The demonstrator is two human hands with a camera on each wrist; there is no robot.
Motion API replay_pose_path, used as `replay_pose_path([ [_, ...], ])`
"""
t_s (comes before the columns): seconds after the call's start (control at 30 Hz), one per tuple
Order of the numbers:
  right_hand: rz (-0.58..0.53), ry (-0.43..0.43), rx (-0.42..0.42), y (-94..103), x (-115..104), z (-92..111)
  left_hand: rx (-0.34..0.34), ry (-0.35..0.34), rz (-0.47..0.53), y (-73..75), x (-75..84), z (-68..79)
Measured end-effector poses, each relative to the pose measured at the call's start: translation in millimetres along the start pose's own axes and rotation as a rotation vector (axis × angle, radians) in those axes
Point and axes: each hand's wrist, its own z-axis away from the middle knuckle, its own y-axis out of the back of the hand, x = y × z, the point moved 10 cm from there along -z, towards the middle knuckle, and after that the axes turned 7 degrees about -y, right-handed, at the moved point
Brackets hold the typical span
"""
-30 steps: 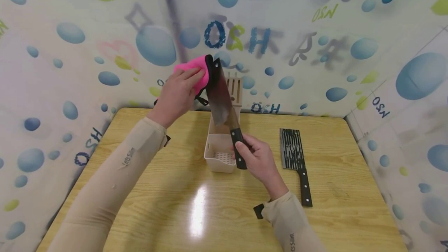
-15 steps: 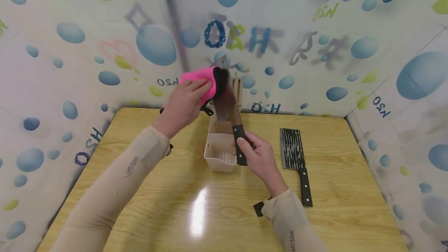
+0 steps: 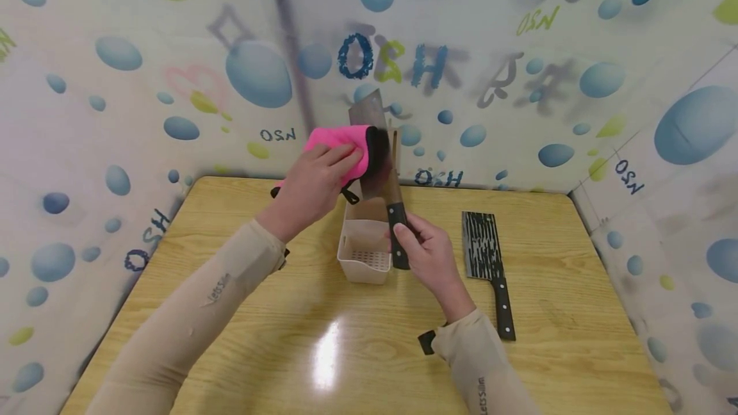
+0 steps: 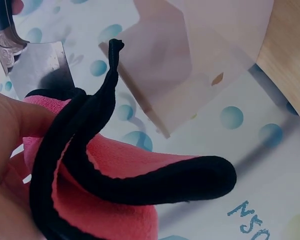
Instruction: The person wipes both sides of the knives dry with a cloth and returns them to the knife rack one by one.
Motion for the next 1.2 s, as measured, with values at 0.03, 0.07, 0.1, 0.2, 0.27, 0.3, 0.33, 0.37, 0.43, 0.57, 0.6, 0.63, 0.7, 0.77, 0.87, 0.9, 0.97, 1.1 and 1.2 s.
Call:
replay_pose_path([
  [0.03, 0.000, -0.012, 0.002, 0.3, 1, 0, 0.002, 0.000, 0.004, 0.5, 1.0, 0.0],
  [0.07, -0.002, -0.024, 0.003, 0.6, 1, 0, 0.003, -0.001, 0.008, 1.0, 1.7, 0.0],
  [0.1, 0.006, -0.029, 0.006, 0.8, 1, 1, 0.001, 0.002, 0.011, 1.4, 2.0, 0.0],
  [0.2, 0.028, -0.025, 0.003, 0.3, 0, 1, 0.001, 0.014, 0.030, 3.1, 0.6, -0.8],
  [0.27, 0.024, -0.018, 0.005, -0.1, -1, 1, 0.003, 0.024, 0.026, 4.5, -2.3, -1.7],
  [0.3, 0.015, -0.011, 0.001, -0.8, -1, 2, 0.003, 0.030, 0.024, 4.9, -4.0, -2.2],
  [0.33, 0.002, -0.005, -0.002, -1.6, -2, 2, 0.003, 0.036, 0.025, 5.3, -5.8, -2.7],
  [0.37, -0.016, 0.001, -0.005, -2.1, -3, 2, 0.002, 0.041, 0.023, 5.5, -7.5, -3.1],
  [0.43, -0.049, 0.014, -0.010, -3.1, -4, 3, -0.002, 0.047, 0.014, 5.6, -9.9, -3.5],
  [0.57, -0.049, 0.036, -0.011, -3.5, -6, 3, 0.001, 0.033, -0.002, 5.8, -8.9, -3.0],
  [0.6, -0.047, 0.036, -0.008, -3.2, -6, 3, 0.008, 0.025, -0.011, 5.9, -7.7, -2.7],
  [0.63, -0.038, 0.029, -0.005, -2.9, -5, 3, 0.016, 0.015, -0.017, 6.1, -6.2, -2.4],
  [0.7, -0.025, 0.017, 0.001, -2.2, -4, 3, 0.027, 0.000, -0.025, 6.4, -2.7, -1.7],
  [0.77, -0.014, 0.010, 0.004, -1.7, -4, 2, 0.032, -0.009, -0.026, 5.9, 0.5, -1.2],
  [0.87, -0.008, 0.019, 0.004, -1.5, -4, 1, 0.018, -0.012, -0.015, 4.2, 4.9, -0.3],
  [0.9, -0.004, 0.026, 0.004, -1.4, -5, 1, 0.011, -0.013, -0.011, 3.6, 6.5, 0.0],
  [0.97, -0.007, 0.032, 0.006, -0.8, -5, 0, 0.000, -0.022, -0.008, 2.4, 10.3, 0.6],
  [1.1, 0.005, 0.025, 0.024, 1.7, -3, 0, -0.037, -0.045, -0.019, -0.3, 19.2, 1.6],
  [1.2, 0.015, 0.013, 0.035, 3.6, -2, -1, -0.051, -0.061, -0.032, -1.1, 25.1, 1.9],
])
